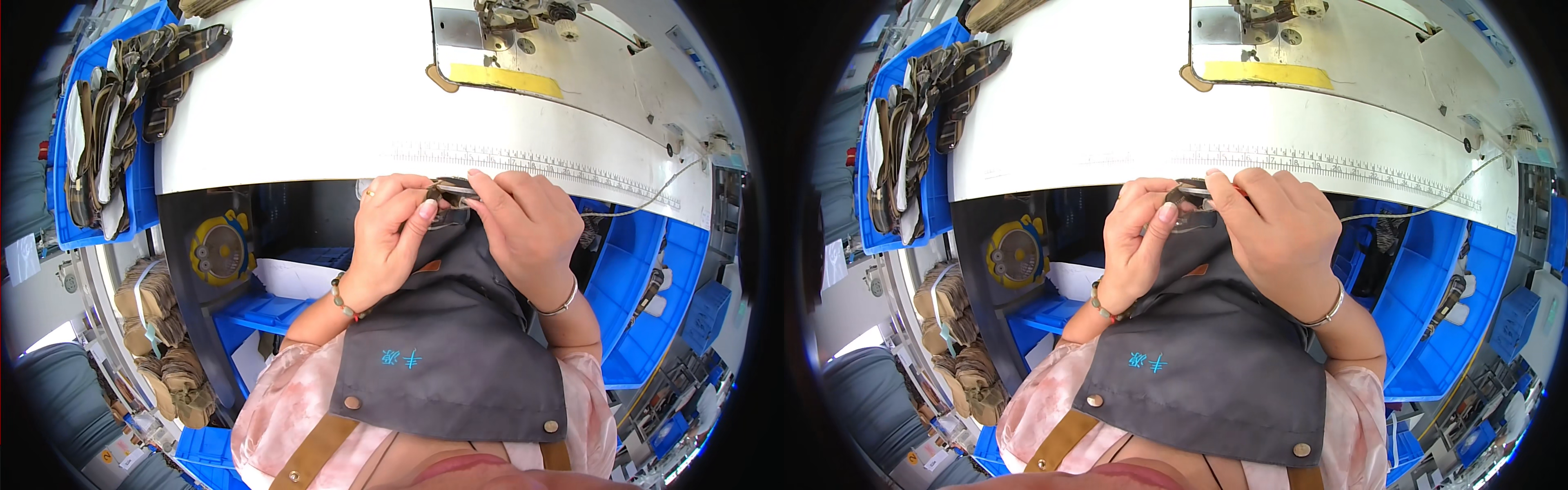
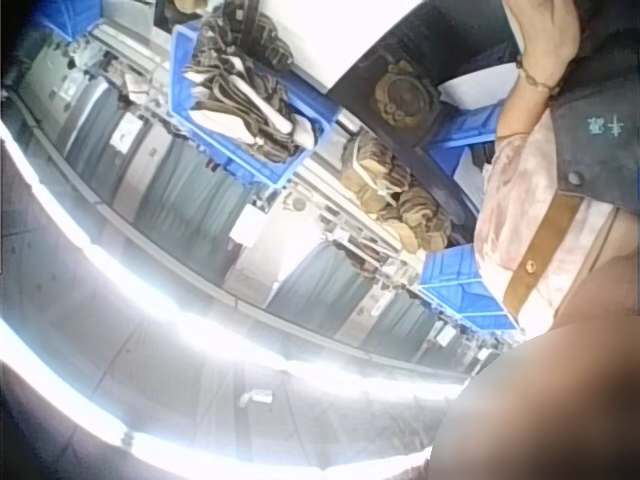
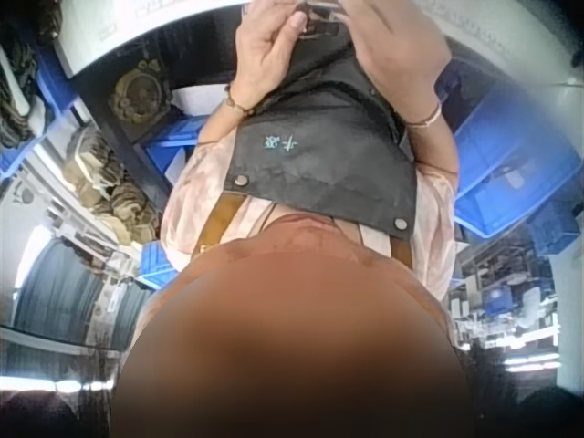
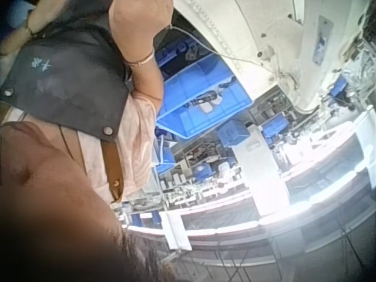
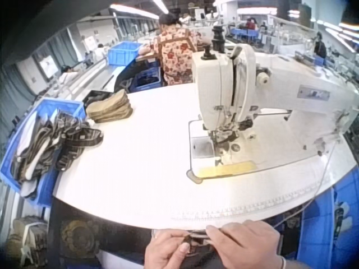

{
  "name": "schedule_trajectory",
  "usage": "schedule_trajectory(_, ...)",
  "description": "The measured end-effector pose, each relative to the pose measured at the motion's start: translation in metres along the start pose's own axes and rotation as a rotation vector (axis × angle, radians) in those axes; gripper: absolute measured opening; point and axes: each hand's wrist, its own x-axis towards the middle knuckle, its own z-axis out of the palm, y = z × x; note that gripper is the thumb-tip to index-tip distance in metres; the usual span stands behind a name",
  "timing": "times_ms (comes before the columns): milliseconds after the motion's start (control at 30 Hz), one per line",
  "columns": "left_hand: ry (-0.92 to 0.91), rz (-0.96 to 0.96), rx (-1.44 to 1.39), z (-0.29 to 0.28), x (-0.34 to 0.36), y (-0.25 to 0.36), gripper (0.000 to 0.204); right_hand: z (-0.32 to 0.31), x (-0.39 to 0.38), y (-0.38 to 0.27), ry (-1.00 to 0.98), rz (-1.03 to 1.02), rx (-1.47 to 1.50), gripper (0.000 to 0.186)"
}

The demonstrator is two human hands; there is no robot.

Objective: The recorder uses an industrial sewing machine to assemble and finish leather pouches, including trimming threads and stitching edges.

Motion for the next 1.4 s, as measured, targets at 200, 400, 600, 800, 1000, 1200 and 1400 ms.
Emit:
schedule_trajectory(200,0.007,-0.001,-0.012,0.001,-0.001,-0.001,0.020,0.001,-0.001,-0.001,0.006,-0.034,-0.033,0.040)
schedule_trajectory(400,0.018,0.020,-0.003,0.001,0.000,-0.002,0.019,0.010,0.000,0.002,0.100,-0.089,-0.063,0.033)
schedule_trajectory(600,0.011,-0.014,0.000,0.001,-0.002,0.001,0.019,0.015,-0.003,0.002,0.121,-0.098,-0.046,0.034)
schedule_trajectory(800,0.016,-0.006,0.003,0.000,-0.002,0.000,0.018,0.018,0.001,0.007,0.174,-0.052,0.063,0.029)
schedule_trajectory(1000,0.023,-0.011,0.005,-0.002,-0.003,0.000,0.017,0.003,0.011,0.003,0.069,0.268,0.409,0.021)
schedule_trajectory(1200,0.020,-0.027,-0.011,-0.001,-0.003,0.004,0.013,0.018,0.007,0.000,-0.163,0.369,0.574,0.014)
schedule_trajectory(1400,0.098,0.081,-0.007,-0.003,-0.002,0.006,0.009,0.028,0.008,0.007,-0.143,0.474,0.674,0.016)
